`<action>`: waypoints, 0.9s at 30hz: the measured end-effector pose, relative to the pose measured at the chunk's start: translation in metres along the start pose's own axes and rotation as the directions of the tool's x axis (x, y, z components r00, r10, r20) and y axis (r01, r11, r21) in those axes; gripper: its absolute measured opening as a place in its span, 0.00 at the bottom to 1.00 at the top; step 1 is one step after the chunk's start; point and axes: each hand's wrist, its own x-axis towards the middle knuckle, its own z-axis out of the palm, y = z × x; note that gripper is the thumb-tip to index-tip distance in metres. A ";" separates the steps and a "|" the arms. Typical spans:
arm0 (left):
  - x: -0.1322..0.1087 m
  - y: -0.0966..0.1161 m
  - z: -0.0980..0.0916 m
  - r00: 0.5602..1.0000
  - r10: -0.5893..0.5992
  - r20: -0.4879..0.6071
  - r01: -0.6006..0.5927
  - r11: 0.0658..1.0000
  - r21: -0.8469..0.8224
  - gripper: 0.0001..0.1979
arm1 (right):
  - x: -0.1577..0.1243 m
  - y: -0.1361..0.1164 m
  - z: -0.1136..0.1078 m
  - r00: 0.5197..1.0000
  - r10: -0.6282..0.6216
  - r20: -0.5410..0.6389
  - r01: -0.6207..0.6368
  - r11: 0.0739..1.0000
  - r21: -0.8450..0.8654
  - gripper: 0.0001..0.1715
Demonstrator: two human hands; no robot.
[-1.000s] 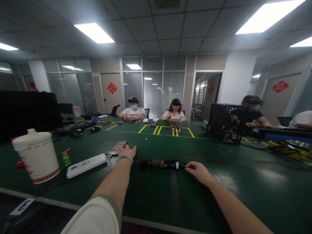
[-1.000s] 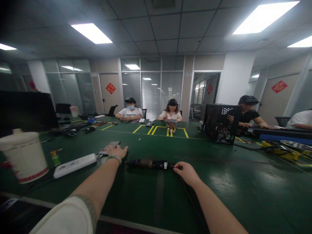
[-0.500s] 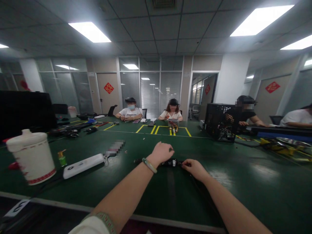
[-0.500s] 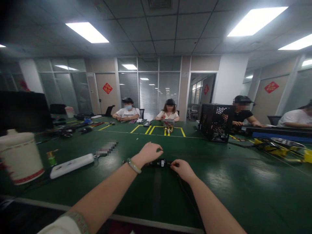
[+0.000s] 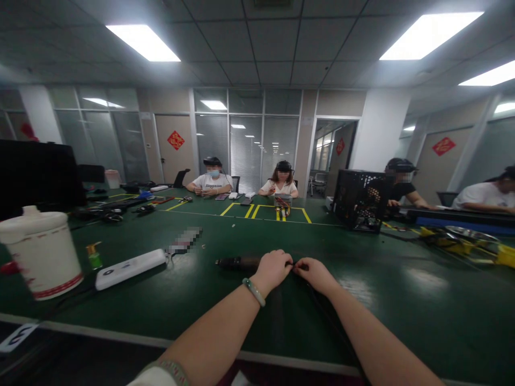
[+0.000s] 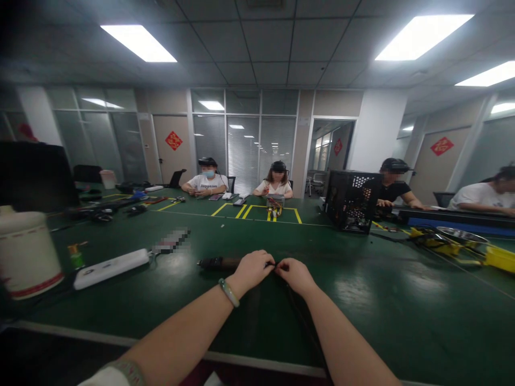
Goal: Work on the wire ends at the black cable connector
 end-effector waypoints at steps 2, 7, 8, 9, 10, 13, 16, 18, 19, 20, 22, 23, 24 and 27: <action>0.001 0.002 0.000 1.000 -0.001 0.000 0.001 1.000 -0.009 0.10 | 0.000 -0.005 -0.004 0.997 -0.041 -0.060 0.033 0.990 -0.137 0.11; 0.003 -0.003 0.001 0.999 0.031 -0.019 -0.032 0.997 -0.064 0.09 | 0.010 -0.013 -0.009 0.981 -0.191 -0.030 0.179 0.956 -0.233 0.08; 0.003 -0.004 0.000 0.999 0.042 -0.013 -0.043 0.996 -0.077 0.09 | 0.013 -0.013 -0.009 0.981 -0.196 -0.008 0.190 0.959 -0.212 0.08; 0.004 -0.005 -0.001 0.999 0.041 0.000 -0.041 0.995 -0.090 0.10 | 0.015 -0.012 -0.008 0.983 -0.183 0.025 0.185 0.965 -0.187 0.09; 0.004 -0.006 -0.001 0.999 0.049 0.014 -0.047 0.993 -0.109 0.11 | 0.016 -0.011 -0.008 0.986 -0.159 0.052 0.166 0.972 -0.165 0.09; 0.004 -0.006 -0.003 0.997 0.065 0.038 -0.058 0.986 -0.156 0.12 | 0.020 -0.010 -0.005 0.995 -0.073 0.062 0.083 0.980 -0.181 0.09; 0.004 -0.004 -0.003 1.000 -0.008 -0.020 0.004 0.979 -0.203 0.14 | 0.022 -0.013 -0.003 0.996 -0.050 0.077 0.068 0.966 -0.251 0.12; 0.005 -0.002 -0.005 0.995 -0.048 -0.089 0.028 0.976 -0.214 0.16 | 0.024 -0.015 -0.002 0.993 -0.072 0.098 0.096 0.958 -0.269 0.15; 0.005 -0.002 -0.006 0.992 -0.042 -0.122 0.016 0.978 -0.207 0.17 | 0.025 -0.016 -0.002 0.992 -0.068 0.107 0.095 0.957 -0.273 0.17; 0.005 -0.002 -0.007 0.986 -0.019 -0.164 -0.014 0.981 -0.194 0.18 | 0.026 -0.016 -0.003 0.991 -0.060 0.121 0.091 0.959 -0.270 0.20; 0.004 -0.003 -0.010 0.971 0.032 -0.239 -0.070 0.986 -0.150 0.19 | 0.026 -0.012 -0.007 0.990 -0.034 0.140 0.068 0.967 -0.246 0.25; 0.004 -0.004 -0.011 0.962 0.043 -0.269 -0.079 0.989 -0.125 0.20 | 0.025 -0.007 -0.011 0.989 -0.032 0.143 0.064 0.971 -0.228 0.28; 0.004 -0.005 -0.013 0.955 0.035 -0.294 -0.069 0.992 -0.105 0.20 | 0.024 -0.002 -0.016 0.990 -0.035 0.140 0.065 0.974 -0.216 0.30; 0.003 -0.009 -0.014 0.948 0.013 -0.318 -0.042 0.996 -0.085 0.21 | 0.012 0.027 -0.043 0.987 -0.036 0.154 0.074 0.967 -0.244 0.20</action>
